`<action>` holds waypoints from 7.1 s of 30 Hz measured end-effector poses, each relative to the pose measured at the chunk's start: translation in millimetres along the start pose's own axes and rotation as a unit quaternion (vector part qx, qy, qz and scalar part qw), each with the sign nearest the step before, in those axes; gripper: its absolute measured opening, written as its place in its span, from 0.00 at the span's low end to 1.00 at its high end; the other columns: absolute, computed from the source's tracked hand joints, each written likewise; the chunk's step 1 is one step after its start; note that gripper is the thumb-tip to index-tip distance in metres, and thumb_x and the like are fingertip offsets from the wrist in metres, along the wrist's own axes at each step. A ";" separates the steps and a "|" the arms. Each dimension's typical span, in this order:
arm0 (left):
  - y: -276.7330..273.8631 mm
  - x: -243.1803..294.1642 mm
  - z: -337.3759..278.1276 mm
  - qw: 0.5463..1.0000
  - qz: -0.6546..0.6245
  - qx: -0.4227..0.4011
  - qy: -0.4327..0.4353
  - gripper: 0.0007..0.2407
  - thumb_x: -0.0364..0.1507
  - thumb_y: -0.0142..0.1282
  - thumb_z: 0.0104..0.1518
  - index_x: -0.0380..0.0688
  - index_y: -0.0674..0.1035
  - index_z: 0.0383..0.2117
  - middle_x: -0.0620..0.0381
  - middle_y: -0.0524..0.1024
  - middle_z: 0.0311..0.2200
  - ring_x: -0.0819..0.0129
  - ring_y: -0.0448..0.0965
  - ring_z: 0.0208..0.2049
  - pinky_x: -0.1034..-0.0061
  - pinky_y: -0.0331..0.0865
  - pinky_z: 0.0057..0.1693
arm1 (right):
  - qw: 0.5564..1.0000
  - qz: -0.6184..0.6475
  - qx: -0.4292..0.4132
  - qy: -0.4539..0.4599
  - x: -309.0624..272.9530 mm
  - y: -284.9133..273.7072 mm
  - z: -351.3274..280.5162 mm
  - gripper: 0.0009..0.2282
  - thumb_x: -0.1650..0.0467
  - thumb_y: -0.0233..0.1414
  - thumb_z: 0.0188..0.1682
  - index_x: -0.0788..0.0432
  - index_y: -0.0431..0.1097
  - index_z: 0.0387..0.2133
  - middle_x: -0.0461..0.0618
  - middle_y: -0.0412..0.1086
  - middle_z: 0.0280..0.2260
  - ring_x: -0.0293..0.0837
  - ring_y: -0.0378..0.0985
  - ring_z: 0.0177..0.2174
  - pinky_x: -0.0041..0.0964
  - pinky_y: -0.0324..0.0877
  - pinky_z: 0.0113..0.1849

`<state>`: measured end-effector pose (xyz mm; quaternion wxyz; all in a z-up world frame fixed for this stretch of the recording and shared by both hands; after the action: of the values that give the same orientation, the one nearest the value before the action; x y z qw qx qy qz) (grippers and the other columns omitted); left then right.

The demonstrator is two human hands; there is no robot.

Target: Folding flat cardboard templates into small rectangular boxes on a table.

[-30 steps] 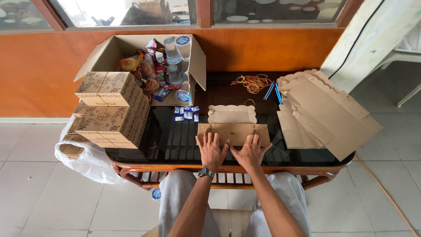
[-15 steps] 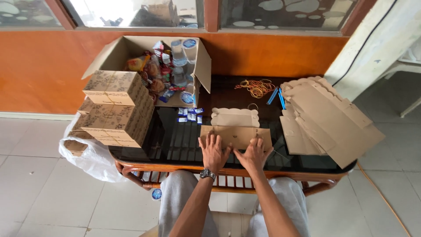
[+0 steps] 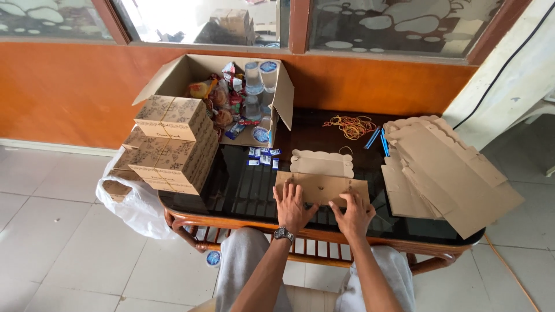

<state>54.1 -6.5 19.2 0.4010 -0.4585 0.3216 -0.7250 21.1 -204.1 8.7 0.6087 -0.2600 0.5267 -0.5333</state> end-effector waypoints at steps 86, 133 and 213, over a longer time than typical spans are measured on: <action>-25.8 -25.6 -4.1 0.984 -0.145 0.038 0.093 0.13 0.21 0.49 0.57 0.53 0.82 0.43 0.56 0.77 0.57 0.61 0.67 0.65 0.53 0.55 0.57 | 0.964 0.255 -0.071 0.023 60.4 2.8 17.3 0.22 0.84 0.40 0.49 0.55 0.83 0.41 0.42 0.77 0.53 0.44 0.72 0.59 0.42 0.63 0.66; -31.4 -3.2 1.5 0.994 0.018 -0.030 0.101 0.26 0.54 0.37 0.63 0.46 0.79 0.46 0.38 0.72 0.54 0.45 0.67 0.55 0.33 0.53 0.56 | 0.988 -0.119 -0.022 -0.093 3.8 -17.3 3.2 0.21 0.47 0.42 0.51 0.34 0.72 0.51 0.29 0.71 0.48 0.40 0.74 0.50 0.56 0.68 0.49; 75.0 26.5 132.9 0.900 0.226 -0.334 0.166 0.44 0.33 0.80 0.36 0.60 0.66 0.65 0.53 0.62 0.64 0.51 0.63 0.64 0.51 0.58 0.62 | 0.863 -0.258 -0.390 -0.190 -41.3 2.2 123.0 0.56 0.52 0.76 0.24 0.42 0.45 0.65 0.50 0.48 0.60 0.58 0.58 0.58 0.64 0.62 0.56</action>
<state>191.4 -78.2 16.9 0.3184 -0.3529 0.7019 -0.5305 140.0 -195.5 59.9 0.3869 -0.6991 0.4796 -0.3628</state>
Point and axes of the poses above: each hand's wrist, its own z-axis towards the middle knuckle, its own y-axis out of the palm, x = y × z, the point moved 6 cm from there along z, towards the middle knuckle
